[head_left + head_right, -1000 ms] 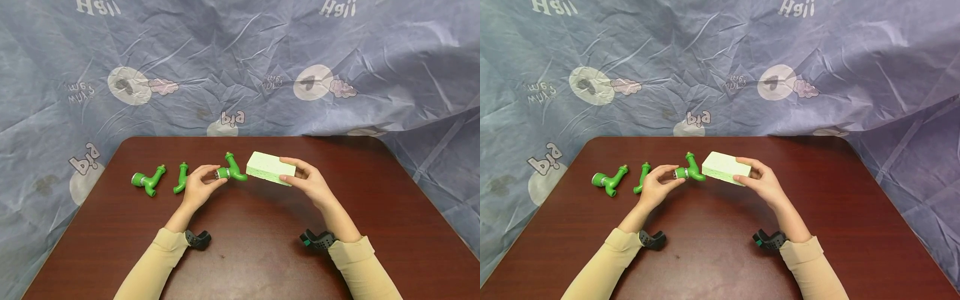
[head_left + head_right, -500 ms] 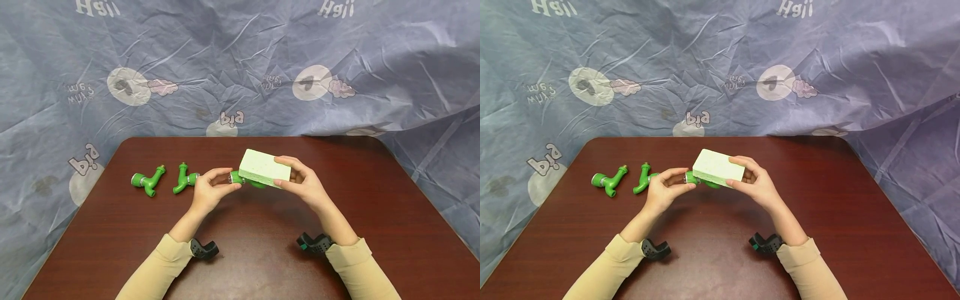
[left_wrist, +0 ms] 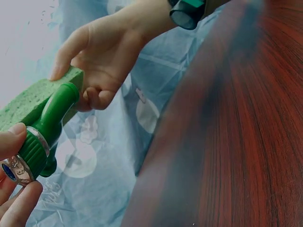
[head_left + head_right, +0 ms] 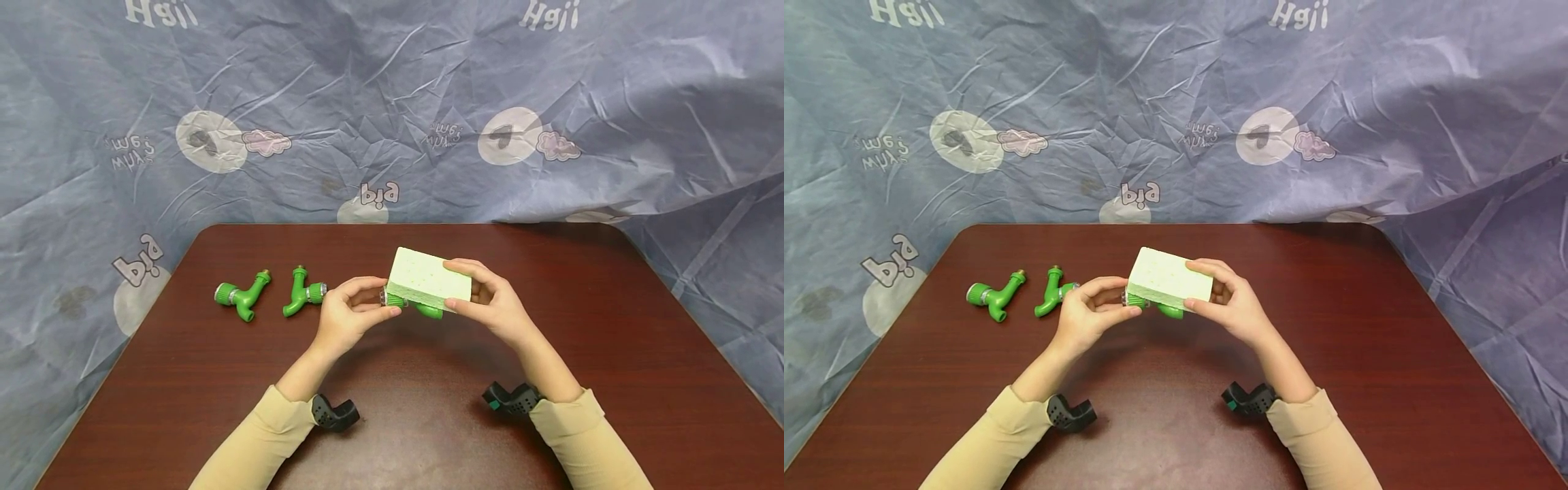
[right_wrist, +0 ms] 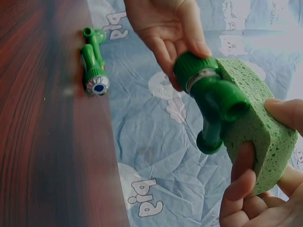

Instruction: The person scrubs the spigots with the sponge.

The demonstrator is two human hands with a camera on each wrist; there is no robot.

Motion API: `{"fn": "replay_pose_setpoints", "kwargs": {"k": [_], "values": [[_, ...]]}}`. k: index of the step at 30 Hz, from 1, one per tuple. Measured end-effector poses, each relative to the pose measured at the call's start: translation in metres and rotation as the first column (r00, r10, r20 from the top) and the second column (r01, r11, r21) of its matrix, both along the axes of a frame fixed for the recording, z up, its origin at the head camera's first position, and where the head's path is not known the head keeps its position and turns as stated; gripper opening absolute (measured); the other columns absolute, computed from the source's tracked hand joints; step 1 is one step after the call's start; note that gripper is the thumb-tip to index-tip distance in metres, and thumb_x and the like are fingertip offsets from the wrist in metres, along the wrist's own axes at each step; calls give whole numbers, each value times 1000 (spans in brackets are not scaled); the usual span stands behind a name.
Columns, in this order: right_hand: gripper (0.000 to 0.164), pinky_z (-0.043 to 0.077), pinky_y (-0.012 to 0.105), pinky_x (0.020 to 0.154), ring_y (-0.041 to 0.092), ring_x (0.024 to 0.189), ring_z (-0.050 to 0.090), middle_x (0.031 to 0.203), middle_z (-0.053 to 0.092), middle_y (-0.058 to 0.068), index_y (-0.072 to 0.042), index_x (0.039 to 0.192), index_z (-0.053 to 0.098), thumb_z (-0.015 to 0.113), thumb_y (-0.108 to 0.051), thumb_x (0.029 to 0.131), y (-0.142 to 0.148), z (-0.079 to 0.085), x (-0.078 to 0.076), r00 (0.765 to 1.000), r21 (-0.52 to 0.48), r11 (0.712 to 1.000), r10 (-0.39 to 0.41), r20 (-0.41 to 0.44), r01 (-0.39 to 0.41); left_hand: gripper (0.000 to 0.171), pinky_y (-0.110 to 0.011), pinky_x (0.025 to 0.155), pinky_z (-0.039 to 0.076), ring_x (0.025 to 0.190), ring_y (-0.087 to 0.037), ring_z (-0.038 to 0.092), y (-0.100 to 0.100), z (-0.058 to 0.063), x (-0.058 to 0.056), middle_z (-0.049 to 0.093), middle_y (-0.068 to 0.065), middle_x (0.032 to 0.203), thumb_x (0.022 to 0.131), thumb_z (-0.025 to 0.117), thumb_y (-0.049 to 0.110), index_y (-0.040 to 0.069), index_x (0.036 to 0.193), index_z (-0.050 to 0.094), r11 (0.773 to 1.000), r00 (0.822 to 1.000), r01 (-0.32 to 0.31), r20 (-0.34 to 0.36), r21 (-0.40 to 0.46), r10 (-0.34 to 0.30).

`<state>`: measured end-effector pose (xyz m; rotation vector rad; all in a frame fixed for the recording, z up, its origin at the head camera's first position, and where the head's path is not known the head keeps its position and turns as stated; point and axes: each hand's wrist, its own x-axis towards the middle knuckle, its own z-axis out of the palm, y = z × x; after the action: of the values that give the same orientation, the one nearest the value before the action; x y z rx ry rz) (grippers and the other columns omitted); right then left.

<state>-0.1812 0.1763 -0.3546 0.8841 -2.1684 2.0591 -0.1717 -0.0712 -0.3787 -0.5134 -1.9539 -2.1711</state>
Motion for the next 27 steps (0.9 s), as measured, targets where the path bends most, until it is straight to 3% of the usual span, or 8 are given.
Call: {"fn": "replay_pose_setpoints", "kwargs": {"k": [6,8,12,15,18,22,24,27], "values": [[53,54,21,72,14,90,60,126,46,8,6,129,51,67,12,79,5,0,-5,983,-54,982,-177,54,180,43,-36,73,56,86,-20,67,-1,0,-1,64,-21,103,64,80,-11,-8,105,65,1000,1000,-18,3,-11,18],[53,54,21,70,13,89,59,125,47,7,5,130,51,65,12,79,7,0,-5,980,-94,977,-187,71,193,44,-36,73,56,85,-20,68,-3,0,-1,65,-21,103,64,80,-11,-9,105,65,999,1000,-31,7,-8,31],[54,54,23,71,17,93,58,128,46,10,6,130,49,64,14,79,10,0,-4,999,-122,992,-24,37,29,44,-35,73,56,86,-22,68,-4,1,-2,65,-21,103,64,79,-12,-10,106,64,999,999,-39,24,-5,39],[54,53,25,74,21,97,57,131,43,13,8,130,48,66,13,78,8,-2,-3,993,-104,988,117,-6,-117,45,-35,74,56,89,-26,67,-4,2,-2,64,-23,106,65,78,-14,-11,108,63,1000,999,-29,22,8,29],[55,53,25,75,23,97,57,131,43,14,9,129,48,67,13,77,6,-3,-2,986,-82,983,163,-32,-165,46,-36,74,56,90,-25,66,-4,2,-1,62,-25,108,65,76,-16,-14,109,61,1000,1000,-16,11,12,16],[55,54,25,74,22,94,59,130,42,16,10,128,48,67,14,77,4,-3,-2,994,-54,994,89,-59,-92,45,-35,75,56,90,-18,67,-3,3,0,63,-21,107,65,78,-12,-12,108,63,1000,1000,-18,8,-17,19],[54,54,24,72,19,92,60,129,43,14,9,128,49,67,15,77,4,-3,-3,998,-50,999,-12,-57,9,44,-34,75,56,89,-17,67,-3,3,0,64,-19,106,65,80,-10,-10,107,64,999,1000,-22,0,-35,22],[54,53,20,70,15,89,59,129,45,10,7,128,51,67,14,77,8,-3,-7,983,-59,982,-182,-27,180,44,-35,74,56,87,-19,67,-3,3,0,64,-20,104,65,80,-9,-9,106,65,999,1000,-26,-13,-31,26]]}}
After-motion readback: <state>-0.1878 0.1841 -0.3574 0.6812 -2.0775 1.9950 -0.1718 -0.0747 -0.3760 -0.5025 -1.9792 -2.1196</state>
